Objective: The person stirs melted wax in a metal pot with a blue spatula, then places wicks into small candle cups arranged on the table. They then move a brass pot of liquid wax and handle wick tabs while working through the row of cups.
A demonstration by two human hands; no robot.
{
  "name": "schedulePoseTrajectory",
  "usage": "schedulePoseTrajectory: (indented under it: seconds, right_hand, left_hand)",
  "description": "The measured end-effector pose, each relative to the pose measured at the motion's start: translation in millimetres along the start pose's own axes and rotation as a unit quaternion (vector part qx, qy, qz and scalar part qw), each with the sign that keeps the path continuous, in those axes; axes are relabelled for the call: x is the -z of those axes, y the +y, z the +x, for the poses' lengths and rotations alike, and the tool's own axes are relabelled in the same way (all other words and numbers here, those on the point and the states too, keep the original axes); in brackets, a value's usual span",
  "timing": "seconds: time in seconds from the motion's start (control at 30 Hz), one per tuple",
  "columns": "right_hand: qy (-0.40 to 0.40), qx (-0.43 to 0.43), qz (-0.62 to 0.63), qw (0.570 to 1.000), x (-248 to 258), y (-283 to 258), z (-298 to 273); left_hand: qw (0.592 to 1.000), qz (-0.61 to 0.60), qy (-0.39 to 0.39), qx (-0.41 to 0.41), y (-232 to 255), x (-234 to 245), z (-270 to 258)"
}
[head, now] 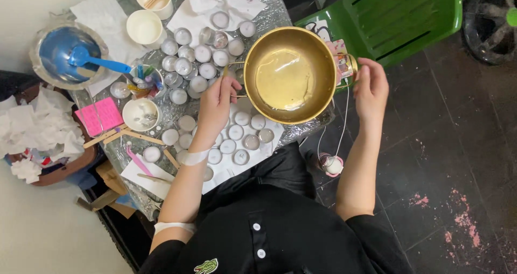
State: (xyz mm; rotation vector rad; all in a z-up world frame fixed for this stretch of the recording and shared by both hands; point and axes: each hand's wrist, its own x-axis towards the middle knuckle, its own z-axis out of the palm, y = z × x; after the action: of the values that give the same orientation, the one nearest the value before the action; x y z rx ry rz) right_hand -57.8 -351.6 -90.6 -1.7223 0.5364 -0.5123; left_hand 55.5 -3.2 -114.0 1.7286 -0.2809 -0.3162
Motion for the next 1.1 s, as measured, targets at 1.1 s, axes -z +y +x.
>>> schedulePoseTrajectory:
  seconds: [1.1]
  right_hand:
    - [-0.055, -0.084, 0.058, 0.993, -11.7, -34.0, 28.5]
  left_hand:
    - [0.999, 0.029, 0.018, -0.024, 12.9, 3.9, 18.3]
